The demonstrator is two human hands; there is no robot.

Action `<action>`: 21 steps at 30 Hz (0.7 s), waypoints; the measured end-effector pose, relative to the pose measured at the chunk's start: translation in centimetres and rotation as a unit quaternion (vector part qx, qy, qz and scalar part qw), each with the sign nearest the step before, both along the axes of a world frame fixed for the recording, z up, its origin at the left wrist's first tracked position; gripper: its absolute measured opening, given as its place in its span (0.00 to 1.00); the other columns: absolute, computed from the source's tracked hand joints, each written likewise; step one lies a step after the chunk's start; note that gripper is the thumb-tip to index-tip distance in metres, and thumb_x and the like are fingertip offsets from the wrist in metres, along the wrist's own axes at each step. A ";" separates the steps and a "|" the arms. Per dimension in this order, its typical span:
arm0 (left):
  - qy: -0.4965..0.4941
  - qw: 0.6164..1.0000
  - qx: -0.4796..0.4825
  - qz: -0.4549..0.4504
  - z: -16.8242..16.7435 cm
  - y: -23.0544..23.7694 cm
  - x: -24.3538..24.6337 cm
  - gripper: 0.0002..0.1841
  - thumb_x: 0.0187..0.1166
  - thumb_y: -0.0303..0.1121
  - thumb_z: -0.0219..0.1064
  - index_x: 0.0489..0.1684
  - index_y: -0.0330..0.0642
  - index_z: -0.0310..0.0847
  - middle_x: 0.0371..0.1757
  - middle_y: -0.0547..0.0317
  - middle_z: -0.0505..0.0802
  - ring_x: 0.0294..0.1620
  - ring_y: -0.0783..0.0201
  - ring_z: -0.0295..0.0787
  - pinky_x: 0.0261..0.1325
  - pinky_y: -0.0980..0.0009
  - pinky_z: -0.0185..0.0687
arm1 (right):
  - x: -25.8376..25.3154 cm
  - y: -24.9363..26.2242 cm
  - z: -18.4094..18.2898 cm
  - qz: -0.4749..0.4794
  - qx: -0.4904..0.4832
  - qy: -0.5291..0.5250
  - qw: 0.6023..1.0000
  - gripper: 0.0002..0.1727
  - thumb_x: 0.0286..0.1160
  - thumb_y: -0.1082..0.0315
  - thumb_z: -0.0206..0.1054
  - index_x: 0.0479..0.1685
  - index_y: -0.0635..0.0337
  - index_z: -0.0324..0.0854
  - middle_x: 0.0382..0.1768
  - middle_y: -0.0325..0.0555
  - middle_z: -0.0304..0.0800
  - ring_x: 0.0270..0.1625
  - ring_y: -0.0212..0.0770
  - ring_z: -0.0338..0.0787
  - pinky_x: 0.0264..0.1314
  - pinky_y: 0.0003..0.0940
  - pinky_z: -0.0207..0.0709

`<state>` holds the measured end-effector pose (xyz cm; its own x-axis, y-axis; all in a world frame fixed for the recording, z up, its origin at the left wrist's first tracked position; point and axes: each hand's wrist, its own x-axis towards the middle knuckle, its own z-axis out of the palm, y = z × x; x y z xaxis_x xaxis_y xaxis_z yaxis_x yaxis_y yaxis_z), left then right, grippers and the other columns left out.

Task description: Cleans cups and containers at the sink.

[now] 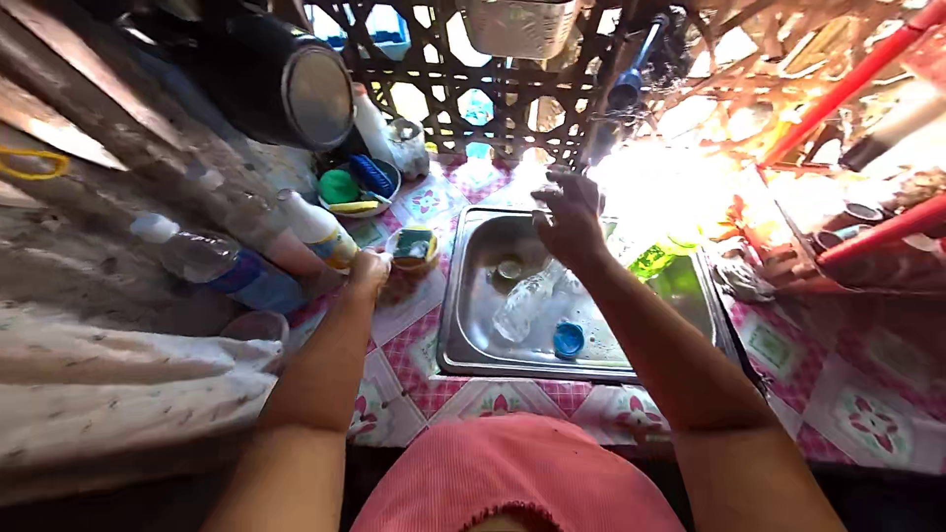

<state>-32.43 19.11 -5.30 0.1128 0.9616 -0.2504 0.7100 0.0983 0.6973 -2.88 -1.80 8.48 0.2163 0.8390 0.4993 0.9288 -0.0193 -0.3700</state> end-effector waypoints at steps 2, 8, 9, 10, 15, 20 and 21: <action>-0.085 0.993 -0.008 0.087 -0.4 1.0 1.4 0.20 0.85 0.35 0.61 0.71 0.33 0.79 0.65 0.32 0.87 0.65 0.40 0.85 0.69 0.42 0.78 | 2.0 -0.1 3.1 -0.049 0.016 -0.046 0.998 0.18 0.76 0.62 0.64 0.60 0.53 0.90 0.77 0.53 0.79 0.84 0.62 0.68 0.82 0.67 0.55; -0.338 0.930 0.029 0.139 1.4 -5.5 6.1 0.25 0.88 0.35 0.58 0.81 0.40 0.61 0.48 0.54 0.81 0.31 0.69 0.75 0.33 0.70 0.76 | 5.6 1.0 5.4 -0.148 0.031 -0.102 0.983 0.23 0.71 0.58 0.70 0.66 0.56 0.86 0.70 0.61 0.82 0.76 0.65 0.76 0.75 0.68 0.63; -0.343 0.935 0.016 0.091 2.1 -7.2 7.3 0.23 0.88 0.37 0.57 0.79 0.42 0.64 0.43 0.59 0.81 0.28 0.72 0.74 0.30 0.74 0.74 | 5.7 1.2 5.7 -0.152 0.015 -0.086 0.985 0.24 0.72 0.57 0.70 0.67 0.55 0.85 0.69 0.60 0.82 0.76 0.63 0.76 0.76 0.67 0.64; -0.344 0.939 -0.008 0.025 3.0 -9.0 8.7 0.20 0.89 0.37 0.56 0.76 0.42 0.67 0.39 0.62 0.83 0.25 0.75 0.75 0.27 0.77 0.73 | 5.8 1.6 5.7 -0.154 0.017 -0.067 0.986 0.24 0.73 0.56 0.70 0.67 0.54 0.85 0.70 0.58 0.83 0.77 0.61 0.75 0.77 0.65 0.63; -0.292 0.900 -0.073 -0.314 6.2 -13.5 15.9 0.16 0.85 0.33 0.55 0.65 0.39 0.78 0.40 0.62 0.91 0.31 0.73 0.85 0.35 0.77 0.81 | 5.9 3.5 5.8 -0.155 0.062 0.028 0.985 0.23 0.77 0.52 0.68 0.63 0.57 0.87 0.72 0.57 0.82 0.78 0.59 0.74 0.77 0.65 0.63; -0.257 0.889 -0.095 -0.366 9.0 -13.6 25.5 0.14 0.89 0.38 0.53 0.60 0.42 0.80 0.36 0.66 0.92 0.28 0.74 0.85 0.32 0.78 0.81 | 7.2 3.6 6.0 -0.140 0.056 -0.001 0.989 0.14 0.73 0.62 0.74 0.56 0.47 0.92 0.72 0.47 0.83 0.76 0.55 0.75 0.70 0.60 0.70; -0.260 0.897 -0.089 -0.346 8.9 -13.2 27.2 0.12 0.88 0.36 0.53 0.56 0.41 0.78 0.33 0.65 0.90 0.26 0.74 0.84 0.31 0.77 0.81 | 7.4 3.6 6.0 -0.120 0.052 0.017 0.991 0.14 0.75 0.64 0.71 0.58 0.47 0.92 0.74 0.46 0.82 0.78 0.55 0.73 0.73 0.60 0.66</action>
